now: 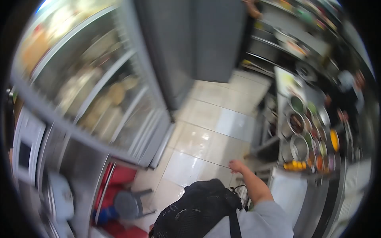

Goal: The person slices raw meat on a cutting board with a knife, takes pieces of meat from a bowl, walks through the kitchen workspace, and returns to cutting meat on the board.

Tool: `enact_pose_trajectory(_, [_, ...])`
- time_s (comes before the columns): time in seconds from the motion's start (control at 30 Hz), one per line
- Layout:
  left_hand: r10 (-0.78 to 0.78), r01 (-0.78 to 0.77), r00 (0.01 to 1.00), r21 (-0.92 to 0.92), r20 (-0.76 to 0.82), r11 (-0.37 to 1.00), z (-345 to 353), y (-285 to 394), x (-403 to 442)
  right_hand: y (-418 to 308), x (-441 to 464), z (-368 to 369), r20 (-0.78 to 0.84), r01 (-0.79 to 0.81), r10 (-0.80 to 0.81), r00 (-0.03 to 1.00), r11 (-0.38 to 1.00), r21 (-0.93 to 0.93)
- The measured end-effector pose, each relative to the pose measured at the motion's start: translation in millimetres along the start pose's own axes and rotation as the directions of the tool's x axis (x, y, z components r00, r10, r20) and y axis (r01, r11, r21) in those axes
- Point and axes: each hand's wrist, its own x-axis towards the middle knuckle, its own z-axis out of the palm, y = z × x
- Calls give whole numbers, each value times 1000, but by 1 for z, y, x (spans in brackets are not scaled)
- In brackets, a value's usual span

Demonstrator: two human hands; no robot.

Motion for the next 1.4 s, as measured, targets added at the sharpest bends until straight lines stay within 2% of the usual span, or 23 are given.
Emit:
enact_pose_trajectory(0.07, [58,-64,990,42,129,997,28,63,30,-42,-40,-21,13,34,-34,999,999,-20])
enact_pose_trajectory(0.13, [144,-163,971,86,190,983,65,149,46,-44,-47,-50,-21,9,-9,1000,1000,4])
enact_pose_trajectory(0.2, [262,-284,932,54,251,957,113,230,61,-40,-34,-75,-52,19,-17,999,1000,23])
enact_pose_trajectory(0.27, [390,-417,892,86,227,905,169,314,61,-27,-20,-106,-52,-75,81,995,991,111])
enact_pose_trajectory(0.3, [396,-424,889,87,231,901,199,348,60,-24,-9,-124,-80,-69,79,994,989,129])
enact_pose_trajectory(0.4, [430,-488,854,163,292,858,279,428,43,-27,41,-188,-146,-12,36,989,988,157])
enact_pose_trajectory(0.43, [433,-476,873,200,225,856,310,447,31,-29,62,-214,-161,31,12,987,966,258])
enact_pose_trajectory(0.47, [440,-489,865,212,241,846,334,458,21,-36,78,-241,-179,74,-10,984,933,353])
enact_pose_trajectory(0.53, [359,-543,823,424,441,725,380,502,0,-62,118,-324,-221,128,-49,974,924,361])
enact_pose_trajectory(0.57, [323,-567,807,493,495,660,409,520,-10,-72,140,-371,-286,224,-104,953,876,427])
enact_pose_trajectory(0.67, [260,-602,782,577,567,552,511,565,-33,-149,150,-536,-543,364,-127,830,861,355])
enact_pose_trajectory(0.7, [248,-612,775,591,582,525,544,580,-37,-171,158,-589,-611,409,-105,785,829,383])
enact_pose_trajectory(0.73, [238,-624,766,601,597,499,578,597,-40,-174,192,-649,-666,410,-117,737,860,302])
enact_pose_trajectory(0.77, [223,-642,752,611,620,464,622,628,-42,-204,213,-749,-753,444,-56,656,836,324])
enact_pose_trajectory(0.83, [212,-673,727,616,653,411,691,676,-35,-231,215,-834,-744,405,16,668,831,382])
enact_pose_trajectory(0.9, [195,-713,689,606,698,354,773,733,-32,-250,226,-892,-777,410,89,623,809,421])
enact_pose_trajectory(0.97, [176,-760,636,571,751,310,866,787,-37,-269,234,-954,-755,315,166,634,836,449])
enact_pose_trajectory(1.07, [162,-856,507,472,847,212,1020,870,-62,-289,245,-1023,-787,215,185,588,903,373])
enact_pose_trajectory(1.2, [134,-946,321,311,938,90,1222,957,-145,-292,261,-1100,-735,182,202,647,895,407])
enact_pose_trajectory(1.23, [120,-936,321,295,940,191,1273,971,-160,-289,266,-1117,-760,217,186,623,893,395])
enact_pose_trajectory(1.27, [99,-944,297,277,950,179,1319,985,-183,-284,270,-1135,-785,245,169,596,892,379])
enact_pose_trajectory(1.33, [54,-986,75,66,996,151,1400,1003,-224,-274,286,-1175,-791,215,187,583,903,372])
enact_pose_trajectory(1.4, [40,-989,58,52,998,137,1463,1020,-260,-261,302,-1217,-806,183,190,560,921,345])
